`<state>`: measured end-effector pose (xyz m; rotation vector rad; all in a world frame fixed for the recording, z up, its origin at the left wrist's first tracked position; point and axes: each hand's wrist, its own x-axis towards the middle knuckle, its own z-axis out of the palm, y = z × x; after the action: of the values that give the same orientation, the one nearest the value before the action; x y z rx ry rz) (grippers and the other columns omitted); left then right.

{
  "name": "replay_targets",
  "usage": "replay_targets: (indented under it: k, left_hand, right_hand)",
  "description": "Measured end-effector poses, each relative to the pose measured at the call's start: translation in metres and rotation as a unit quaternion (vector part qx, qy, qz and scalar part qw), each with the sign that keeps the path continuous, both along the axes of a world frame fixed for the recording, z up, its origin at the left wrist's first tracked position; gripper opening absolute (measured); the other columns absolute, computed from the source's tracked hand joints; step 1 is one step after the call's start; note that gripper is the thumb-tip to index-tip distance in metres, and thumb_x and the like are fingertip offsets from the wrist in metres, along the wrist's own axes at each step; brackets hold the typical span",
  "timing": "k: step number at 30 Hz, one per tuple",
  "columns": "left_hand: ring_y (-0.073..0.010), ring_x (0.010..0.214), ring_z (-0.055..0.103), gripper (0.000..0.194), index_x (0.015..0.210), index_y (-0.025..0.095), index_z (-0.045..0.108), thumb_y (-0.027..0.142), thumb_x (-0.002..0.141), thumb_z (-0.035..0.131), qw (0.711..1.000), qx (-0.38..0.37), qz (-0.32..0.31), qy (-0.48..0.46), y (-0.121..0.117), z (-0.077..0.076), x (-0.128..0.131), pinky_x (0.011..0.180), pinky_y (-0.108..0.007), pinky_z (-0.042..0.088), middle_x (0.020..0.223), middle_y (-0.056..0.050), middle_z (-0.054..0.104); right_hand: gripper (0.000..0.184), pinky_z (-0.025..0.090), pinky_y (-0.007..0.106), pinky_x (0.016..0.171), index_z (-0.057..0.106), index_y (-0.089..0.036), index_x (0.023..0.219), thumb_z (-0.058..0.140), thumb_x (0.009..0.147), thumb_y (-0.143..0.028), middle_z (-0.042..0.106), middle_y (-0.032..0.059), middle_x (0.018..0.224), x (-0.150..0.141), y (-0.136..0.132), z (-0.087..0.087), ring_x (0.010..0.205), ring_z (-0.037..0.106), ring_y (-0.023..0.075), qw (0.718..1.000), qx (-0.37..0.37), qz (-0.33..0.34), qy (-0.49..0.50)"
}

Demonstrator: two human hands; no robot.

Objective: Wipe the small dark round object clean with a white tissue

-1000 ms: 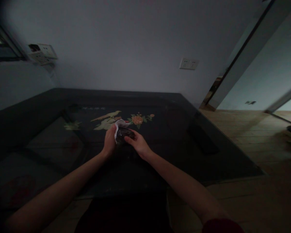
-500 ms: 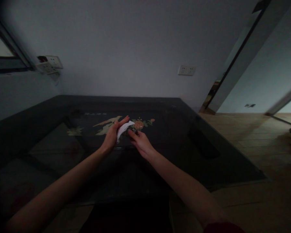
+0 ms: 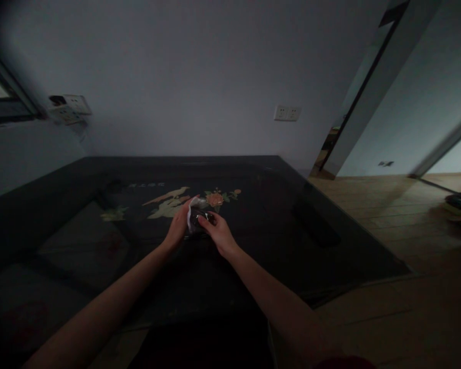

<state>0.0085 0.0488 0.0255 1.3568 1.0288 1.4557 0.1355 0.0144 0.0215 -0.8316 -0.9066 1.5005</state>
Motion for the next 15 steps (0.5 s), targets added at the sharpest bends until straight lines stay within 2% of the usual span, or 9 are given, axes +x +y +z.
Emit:
replay_targets:
  k: [3,5,10,15]
  left_hand:
    - [-0.0233,0.087,0.064,0.035,0.096,0.017,0.068,0.043,0.084,0.049,0.996,-0.077,-0.001,-0.054,0.004,-0.003,-0.002,0.082,-0.035,0.050,0.092,-0.007,0.071]
    - [-0.0228,0.083,0.063,0.034,0.088,0.017,0.068,0.044,0.082,0.050,0.996,-0.075,0.005,-0.050,0.004,-0.005,-0.002,0.079,-0.034,0.049,0.085,-0.006,0.070]
    - [-0.0224,0.097,0.061,0.036,0.103,0.016,0.065,0.040,0.088,0.044,0.998,0.039,0.044,0.038,-0.006,-0.004,0.003,0.089,-0.034,0.045,0.104,-0.009,0.069]
    - [-0.0226,0.099,0.060,0.035,0.108,0.016,0.063,0.036,0.092,0.038,0.977,0.137,0.066,0.150,-0.016,0.001,0.002,0.090,-0.035,0.044,0.107,-0.011,0.067]
  right_hand:
    - [0.047,0.047,0.037,0.094,0.065,-0.019,0.102,0.078,0.065,-0.046,0.069,0.0041,0.098,-0.001,0.001,-0.007,0.092,0.064,0.0178,0.999,0.021,-0.003,-0.041]
    - [0.050,0.046,0.039,0.096,0.064,-0.019,0.102,0.076,0.066,-0.050,0.068,0.0049,0.100,-0.001,0.003,-0.012,0.094,0.063,0.0189,0.997,0.035,-0.004,-0.062]
    - [0.047,0.047,0.039,0.095,0.063,-0.021,0.101,0.073,0.068,-0.053,0.066,0.0036,0.101,-0.003,0.001,-0.016,0.097,0.062,0.0195,0.997,0.040,0.005,-0.059]
    - [0.047,0.046,0.037,0.096,0.060,-0.025,0.107,0.074,0.069,-0.049,0.065,0.0022,0.106,-0.007,-0.006,-0.012,0.101,0.061,0.0183,0.999,0.038,0.015,-0.007]
